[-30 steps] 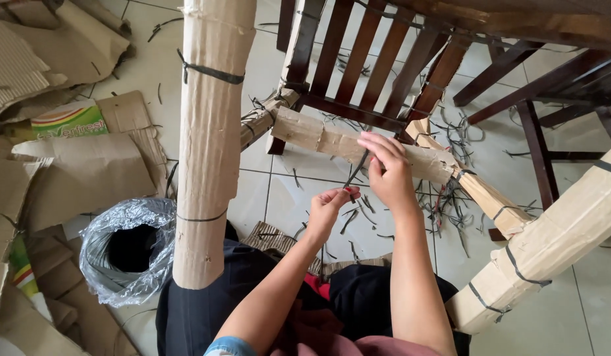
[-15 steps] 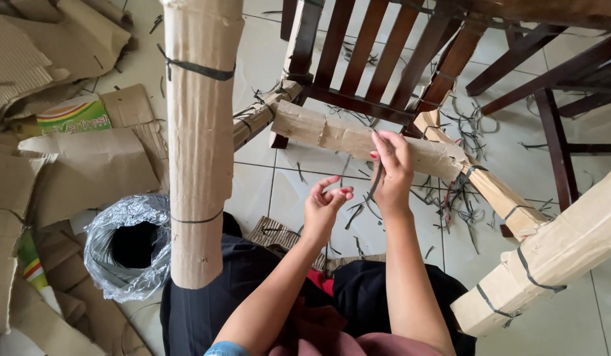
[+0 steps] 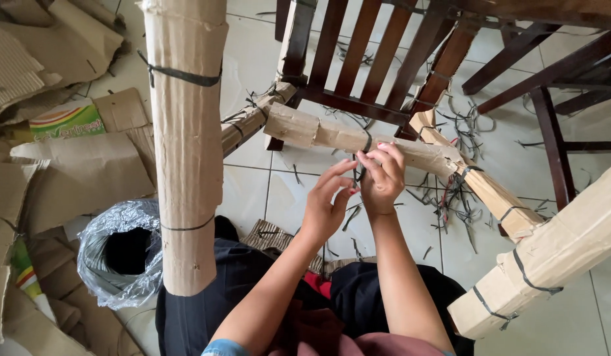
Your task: Wrapping a wooden chair with cardboard and securing it with plastic ties using scissors.
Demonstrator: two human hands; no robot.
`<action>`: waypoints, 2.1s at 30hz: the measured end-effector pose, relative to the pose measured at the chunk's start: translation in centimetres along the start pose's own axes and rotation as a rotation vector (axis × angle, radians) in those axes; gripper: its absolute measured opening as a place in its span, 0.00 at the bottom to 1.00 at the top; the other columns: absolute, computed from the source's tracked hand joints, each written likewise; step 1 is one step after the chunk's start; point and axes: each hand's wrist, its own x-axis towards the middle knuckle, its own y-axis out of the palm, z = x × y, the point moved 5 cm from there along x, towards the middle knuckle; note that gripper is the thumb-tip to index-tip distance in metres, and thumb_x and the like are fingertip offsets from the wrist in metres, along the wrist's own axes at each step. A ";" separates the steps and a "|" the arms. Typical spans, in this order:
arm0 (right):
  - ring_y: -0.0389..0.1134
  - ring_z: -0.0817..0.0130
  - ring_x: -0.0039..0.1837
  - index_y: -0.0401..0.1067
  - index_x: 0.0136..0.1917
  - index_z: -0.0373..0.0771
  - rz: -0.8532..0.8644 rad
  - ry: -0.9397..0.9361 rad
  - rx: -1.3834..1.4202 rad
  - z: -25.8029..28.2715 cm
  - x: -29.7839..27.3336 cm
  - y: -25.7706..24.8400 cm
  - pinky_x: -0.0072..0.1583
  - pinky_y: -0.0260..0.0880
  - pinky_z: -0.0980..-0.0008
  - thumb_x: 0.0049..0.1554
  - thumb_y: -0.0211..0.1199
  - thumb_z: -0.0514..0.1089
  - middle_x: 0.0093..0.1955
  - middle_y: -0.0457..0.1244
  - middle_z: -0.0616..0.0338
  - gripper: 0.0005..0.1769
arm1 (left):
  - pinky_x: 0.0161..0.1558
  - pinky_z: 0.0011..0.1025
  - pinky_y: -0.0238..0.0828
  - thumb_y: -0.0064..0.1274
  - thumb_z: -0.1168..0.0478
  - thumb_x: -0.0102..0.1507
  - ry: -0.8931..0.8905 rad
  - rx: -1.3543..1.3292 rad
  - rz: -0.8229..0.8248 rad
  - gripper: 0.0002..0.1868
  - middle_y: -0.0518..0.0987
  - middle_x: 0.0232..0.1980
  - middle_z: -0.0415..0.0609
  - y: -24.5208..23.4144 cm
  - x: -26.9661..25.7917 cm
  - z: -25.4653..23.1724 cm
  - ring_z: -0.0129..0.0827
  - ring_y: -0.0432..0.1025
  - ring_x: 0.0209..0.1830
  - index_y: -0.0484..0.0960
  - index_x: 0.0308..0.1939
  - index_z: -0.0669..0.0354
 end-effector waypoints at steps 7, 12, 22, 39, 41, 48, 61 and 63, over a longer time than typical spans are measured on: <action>0.72 0.56 0.52 0.84 0.44 0.38 0.024 0.028 0.070 0.4 1.5 -1.7 0.67 0.73 0.54 0.56 0.74 0.34 0.42 0.70 0.58 0.02 | 0.59 0.40 0.74 0.55 0.70 0.68 -0.048 -0.111 -0.140 0.06 0.86 0.38 0.42 1.8 2.5 3.4 0.37 0.82 0.45 0.84 0.39 0.54; 0.74 0.57 0.51 0.84 0.44 0.40 0.155 0.024 0.105 -0.6 1.6 -2.7 0.64 0.74 0.51 0.54 0.75 0.34 0.43 0.72 0.57 0.03 | 0.55 0.35 0.76 0.57 0.74 0.64 0.005 -0.155 -0.093 0.13 0.86 0.41 0.43 2.0 3.7 2.9 0.33 0.81 0.43 0.88 0.48 0.53; 0.72 0.60 0.45 0.82 0.40 0.39 0.408 0.007 0.241 0.2 5.3 -1.7 0.53 0.78 0.59 0.59 0.69 0.37 0.44 0.71 0.59 0.06 | 0.54 0.30 0.72 0.51 0.76 0.66 -0.005 -0.029 0.062 0.22 0.87 0.41 0.42 1.6 4.0 2.4 0.32 0.80 0.40 0.71 0.61 0.52; 0.69 0.55 0.46 0.79 0.48 0.38 0.660 0.184 0.149 -0.3 4.7 -0.8 0.50 0.72 0.59 0.65 0.63 0.40 0.41 0.65 0.58 0.06 | 0.47 0.31 0.72 0.54 0.77 0.61 0.147 0.152 0.021 0.49 0.72 0.55 0.50 1.5 3.1 3.7 0.36 0.80 0.47 0.43 0.81 0.65; 0.69 0.54 0.47 0.78 0.49 0.38 0.707 0.203 0.142 -0.3 4.6 -0.9 0.51 0.71 0.58 0.65 0.63 0.40 0.42 0.65 0.57 0.05 | 0.47 0.30 0.73 0.54 0.77 0.61 0.163 0.183 0.025 0.48 0.72 0.54 0.49 1.4 3.3 3.4 0.35 0.80 0.47 0.45 0.81 0.65; 0.66 0.44 0.52 0.73 0.49 0.32 0.932 0.245 0.074 0.1 5.0 -0.2 0.56 0.68 0.49 0.66 0.52 0.32 0.46 0.61 0.49 0.08 | 0.48 0.25 0.77 0.55 0.69 0.64 0.109 0.298 0.023 0.31 0.72 0.51 0.36 -0.2 3.2 3.1 0.25 0.80 0.49 0.68 0.71 0.55; 0.65 0.46 0.55 0.74 0.50 0.38 0.969 0.371 0.142 -2.4 2.1 0.0 0.61 0.66 0.50 0.65 0.55 0.35 0.46 0.62 0.50 0.06 | 0.48 0.33 0.78 0.67 0.59 0.61 -0.123 0.031 -0.076 0.17 0.86 0.48 0.43 1.4 0.0 3.3 0.33 0.82 0.44 0.84 0.54 0.53; 0.67 0.49 0.57 0.77 0.48 0.40 0.988 0.542 0.135 -2.6 2.0 0.0 0.63 0.65 0.51 0.64 0.55 0.37 0.47 0.63 0.50 0.09 | 0.40 0.34 0.77 0.66 0.60 0.62 -0.051 0.013 -0.214 0.16 0.83 0.40 0.49 2.2 -0.5 3.7 0.36 0.80 0.35 0.85 0.53 0.57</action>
